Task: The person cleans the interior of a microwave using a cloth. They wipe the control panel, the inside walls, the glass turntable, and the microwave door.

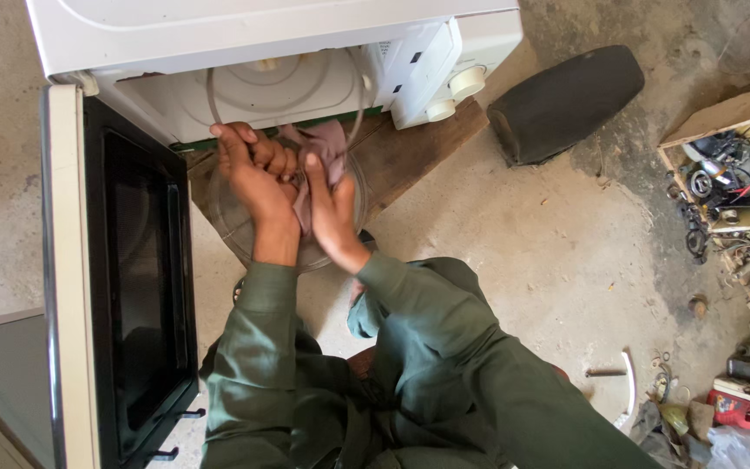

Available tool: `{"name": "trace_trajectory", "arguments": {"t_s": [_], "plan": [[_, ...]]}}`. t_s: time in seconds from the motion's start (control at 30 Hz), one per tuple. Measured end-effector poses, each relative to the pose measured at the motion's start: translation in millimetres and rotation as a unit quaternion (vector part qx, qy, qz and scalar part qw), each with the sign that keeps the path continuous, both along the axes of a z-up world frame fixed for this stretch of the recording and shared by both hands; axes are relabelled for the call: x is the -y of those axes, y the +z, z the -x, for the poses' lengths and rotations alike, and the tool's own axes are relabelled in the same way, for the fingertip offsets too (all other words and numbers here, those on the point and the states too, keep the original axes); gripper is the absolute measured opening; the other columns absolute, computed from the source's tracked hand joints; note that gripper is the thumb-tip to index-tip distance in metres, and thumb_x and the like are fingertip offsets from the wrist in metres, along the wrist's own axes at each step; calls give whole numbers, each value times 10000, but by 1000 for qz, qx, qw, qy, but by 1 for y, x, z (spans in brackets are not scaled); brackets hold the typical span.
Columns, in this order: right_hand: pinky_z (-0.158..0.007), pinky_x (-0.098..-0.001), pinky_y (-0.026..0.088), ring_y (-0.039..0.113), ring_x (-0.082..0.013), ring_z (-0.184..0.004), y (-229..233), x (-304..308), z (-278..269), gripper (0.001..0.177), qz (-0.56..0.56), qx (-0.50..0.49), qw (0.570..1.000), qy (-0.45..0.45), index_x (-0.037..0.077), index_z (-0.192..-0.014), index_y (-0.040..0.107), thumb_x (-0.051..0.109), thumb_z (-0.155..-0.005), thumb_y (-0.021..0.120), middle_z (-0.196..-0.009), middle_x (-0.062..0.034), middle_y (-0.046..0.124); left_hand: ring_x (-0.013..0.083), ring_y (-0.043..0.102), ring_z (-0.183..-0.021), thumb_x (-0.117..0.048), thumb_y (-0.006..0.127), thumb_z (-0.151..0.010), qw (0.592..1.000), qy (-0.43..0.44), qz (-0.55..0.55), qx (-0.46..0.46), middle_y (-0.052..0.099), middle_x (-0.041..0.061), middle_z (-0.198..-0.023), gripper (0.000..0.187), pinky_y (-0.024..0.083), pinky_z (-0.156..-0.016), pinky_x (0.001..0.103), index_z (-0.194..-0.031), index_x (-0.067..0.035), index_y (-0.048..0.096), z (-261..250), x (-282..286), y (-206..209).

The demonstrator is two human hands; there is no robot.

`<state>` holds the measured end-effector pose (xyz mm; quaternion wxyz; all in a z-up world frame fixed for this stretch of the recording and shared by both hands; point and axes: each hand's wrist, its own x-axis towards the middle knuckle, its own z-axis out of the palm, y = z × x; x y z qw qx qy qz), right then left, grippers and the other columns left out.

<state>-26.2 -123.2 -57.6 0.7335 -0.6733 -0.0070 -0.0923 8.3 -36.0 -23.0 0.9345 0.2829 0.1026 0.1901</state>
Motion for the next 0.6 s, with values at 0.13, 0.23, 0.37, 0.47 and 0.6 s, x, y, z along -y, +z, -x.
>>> {"name": "trace_trajectory", "arguments": {"t_s": [0.13, 0.23, 0.37, 0.47, 0.6], "plan": [[-424, -242, 401, 513, -77, -478, 23, 22, -31, 289, -123, -80, 989, 16, 84, -910, 603, 321, -1064, 543, -612, 2, 569, 99, 187, -528, -484, 475, -1107, 999, -28, -1, -17, 254, -33, -655, 443, 178, -469, 312, -879, -104, 486, 5, -11, 3], [-534, -292, 552, 618, -92, -636, 29, 41, -53, 255, -238, -17, 969, 61, 62, -1077, 598, 311, -1056, 545, -860, -26, 652, 91, 179, -519, -474, 470, -1103, 998, -63, -1, -25, 243, -42, -649, 427, 174, -470, 306, -875, -115, 489, 9, -15, 8], [-759, -291, 564, 636, -119, -870, 29, 55, -63, 313, -72, 44, 996, 8, -24, -1282, 543, 258, -1145, 539, -1036, -97, 641, 81, 171, -501, -442, 459, -1111, 998, -47, -4, -50, 241, -52, -628, 418, 160, -452, 299, -849, -119, 497, 12, -24, 18], [-826, -305, 586, 645, -132, -965, 37, 65, -62, 280, 155, 133, 979, -16, 7, -1361, 453, 155, -1143, 548, -1116, -103, 625, 83, 176, -497, -419, 457, -1114, 996, -29, -18, -85, 256, -51, -618, 423, 153, -435, 297, -838, -104, 519, 14, -36, 23], [-562, -327, 552, 674, -156, -626, 60, 74, -49, 276, 96, 50, 992, 63, 45, -1310, 515, -18, -1042, 513, -1093, -95, 731, 81, 193, -498, -421, 472, -1116, 992, -60, -6, -115, 271, -54, -616, 437, 163, -436, 292, -821, -101, 516, 14, -52, 22]]}}
